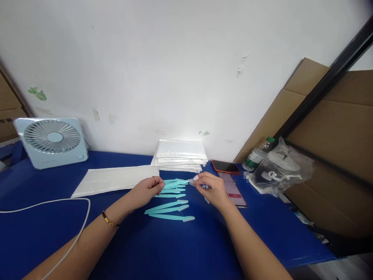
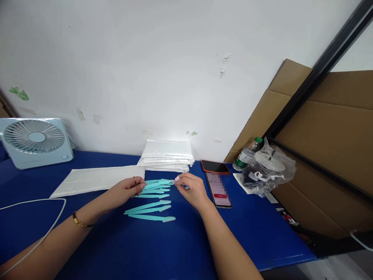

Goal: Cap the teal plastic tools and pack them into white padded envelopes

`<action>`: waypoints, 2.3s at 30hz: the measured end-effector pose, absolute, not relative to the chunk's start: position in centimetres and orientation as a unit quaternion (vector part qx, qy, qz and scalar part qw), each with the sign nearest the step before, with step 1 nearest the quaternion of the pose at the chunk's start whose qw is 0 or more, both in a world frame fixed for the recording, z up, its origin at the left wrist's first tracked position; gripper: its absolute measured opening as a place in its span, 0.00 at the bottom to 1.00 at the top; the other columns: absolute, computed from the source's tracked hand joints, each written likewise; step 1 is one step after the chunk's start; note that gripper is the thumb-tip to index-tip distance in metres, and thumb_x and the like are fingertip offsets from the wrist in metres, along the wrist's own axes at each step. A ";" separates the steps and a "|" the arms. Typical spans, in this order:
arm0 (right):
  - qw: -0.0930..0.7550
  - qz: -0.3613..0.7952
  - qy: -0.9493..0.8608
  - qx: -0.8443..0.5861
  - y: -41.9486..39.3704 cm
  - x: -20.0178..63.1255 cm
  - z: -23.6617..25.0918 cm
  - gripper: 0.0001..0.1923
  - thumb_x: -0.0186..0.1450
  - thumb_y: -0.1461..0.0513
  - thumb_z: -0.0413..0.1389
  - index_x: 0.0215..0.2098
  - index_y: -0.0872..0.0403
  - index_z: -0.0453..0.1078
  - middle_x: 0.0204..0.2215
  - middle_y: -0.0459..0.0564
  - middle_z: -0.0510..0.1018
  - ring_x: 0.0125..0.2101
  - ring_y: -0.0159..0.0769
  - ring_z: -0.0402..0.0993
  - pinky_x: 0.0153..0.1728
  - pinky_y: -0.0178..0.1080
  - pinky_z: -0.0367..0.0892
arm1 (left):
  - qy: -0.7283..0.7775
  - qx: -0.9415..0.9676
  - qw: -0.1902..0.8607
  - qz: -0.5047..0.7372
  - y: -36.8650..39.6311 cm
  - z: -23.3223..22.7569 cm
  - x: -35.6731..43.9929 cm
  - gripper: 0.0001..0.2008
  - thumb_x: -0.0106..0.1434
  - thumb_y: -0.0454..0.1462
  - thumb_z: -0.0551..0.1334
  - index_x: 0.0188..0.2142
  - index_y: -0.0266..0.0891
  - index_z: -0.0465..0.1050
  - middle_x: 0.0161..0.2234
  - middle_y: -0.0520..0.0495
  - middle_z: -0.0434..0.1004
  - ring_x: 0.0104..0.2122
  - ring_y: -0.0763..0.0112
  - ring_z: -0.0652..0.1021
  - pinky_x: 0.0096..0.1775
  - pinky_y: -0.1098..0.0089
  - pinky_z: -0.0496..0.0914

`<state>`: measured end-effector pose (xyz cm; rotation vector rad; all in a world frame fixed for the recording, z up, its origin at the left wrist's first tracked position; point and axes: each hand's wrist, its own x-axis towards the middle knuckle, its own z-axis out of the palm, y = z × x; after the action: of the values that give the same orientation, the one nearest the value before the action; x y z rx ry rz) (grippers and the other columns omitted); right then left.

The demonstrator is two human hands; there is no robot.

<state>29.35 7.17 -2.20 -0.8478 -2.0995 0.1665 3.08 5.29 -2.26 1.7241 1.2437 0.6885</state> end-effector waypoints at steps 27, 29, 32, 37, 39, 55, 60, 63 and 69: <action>0.439 0.103 -0.824 -0.344 6.9 28.9 -2.5 0.05 0.60 0.63 0.56 0.28 0.52 0.74 0.31 0.51 0.77 0.32 0.34 0.74 0.26 0.31 0.70 | 0.508 0.703 0.427 0.257 5.5 -2.1 2.6 0.18 0.59 0.51 0.51 0.29 0.39 0.64 0.25 0.53 0.62 0.27 0.72 0.63 0.31 0.72 0.62; 0.442 0.101 -0.821 -0.346 6.8 28.8 -2.4 0.05 0.60 0.63 0.55 0.28 0.52 0.74 0.31 0.50 0.77 0.32 0.34 0.74 0.27 0.32 0.70 | 0.509 0.703 0.426 0.256 5.4 -2.0 2.6 0.17 0.58 0.51 0.51 0.29 0.39 0.64 0.25 0.53 0.62 0.27 0.72 0.63 0.31 0.72 0.62; 0.448 0.096 -0.820 -0.344 6.8 28.7 -2.2 0.06 0.60 0.64 0.55 0.28 0.52 0.74 0.30 0.50 0.77 0.32 0.33 0.74 0.27 0.32 0.69 | 0.511 0.701 0.427 0.255 5.4 -1.9 2.6 0.17 0.58 0.51 0.51 0.29 0.39 0.64 0.25 0.53 0.62 0.27 0.72 0.63 0.31 0.72 0.62; 0.441 0.102 -0.825 -0.337 6.8 28.7 -2.2 0.06 0.60 0.64 0.55 0.27 0.52 0.74 0.30 0.50 0.77 0.32 0.33 0.74 0.27 0.32 0.69 | 0.508 0.699 0.434 0.254 5.4 -1.9 2.5 0.16 0.59 0.50 0.52 0.29 0.39 0.64 0.25 0.53 0.62 0.27 0.73 0.63 0.31 0.72 0.61; 0.442 0.103 -0.827 -0.332 6.8 28.5 -2.3 0.06 0.60 0.64 0.55 0.27 0.52 0.73 0.31 0.50 0.77 0.32 0.33 0.74 0.29 0.32 0.70 | 0.506 0.699 0.435 0.257 5.5 -1.9 2.5 0.16 0.59 0.50 0.52 0.29 0.39 0.65 0.25 0.54 0.63 0.27 0.73 0.62 0.31 0.72 0.61; 0.233 0.225 -0.849 -0.418 7.7 33.0 -0.5 0.06 0.58 0.64 0.56 0.33 0.52 0.75 0.33 0.49 0.75 0.31 0.32 0.72 0.28 0.31 0.65 | 0.495 0.769 0.375 0.152 4.6 -2.9 3.6 0.17 0.59 0.49 0.52 0.28 0.38 0.68 0.23 0.53 0.67 0.23 0.73 0.65 0.27 0.73 0.59; 0.098 0.225 -0.846 -0.474 8.2 34.5 -1.3 0.14 0.52 0.71 0.55 0.33 0.51 0.76 0.32 0.46 0.74 0.27 0.29 0.69 0.26 0.30 0.61 | 0.492 0.798 0.331 0.112 4.1 -2.6 4.0 0.16 0.59 0.47 0.52 0.29 0.40 0.72 0.26 0.51 0.71 0.25 0.71 0.69 0.27 0.72 0.60; 0.065 0.224 -0.854 -0.466 8.4 34.4 -1.6 0.18 0.50 0.73 0.55 0.35 0.50 0.76 0.34 0.46 0.72 0.28 0.29 0.68 0.26 0.30 0.60 | 0.489 0.816 0.283 0.120 4.0 -2.4 4.1 0.14 0.59 0.45 0.53 0.33 0.41 0.73 0.31 0.49 0.74 0.31 0.69 0.72 0.32 0.71 0.64; 0.098 0.215 -0.870 -0.433 9.0 33.1 -2.4 0.06 0.53 0.66 0.60 0.30 0.52 0.76 0.31 0.46 0.72 0.29 0.30 0.69 0.29 0.31 0.62 | 0.458 0.876 0.117 0.095 3.9 -2.6 4.4 0.14 0.62 0.38 0.52 0.45 0.45 0.72 0.43 0.46 0.73 0.44 0.63 0.71 0.45 0.64 0.64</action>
<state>33.11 8.99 -2.44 -1.2803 -2.5738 0.6373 4.41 3.88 -2.60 2.5646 1.3392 0.2791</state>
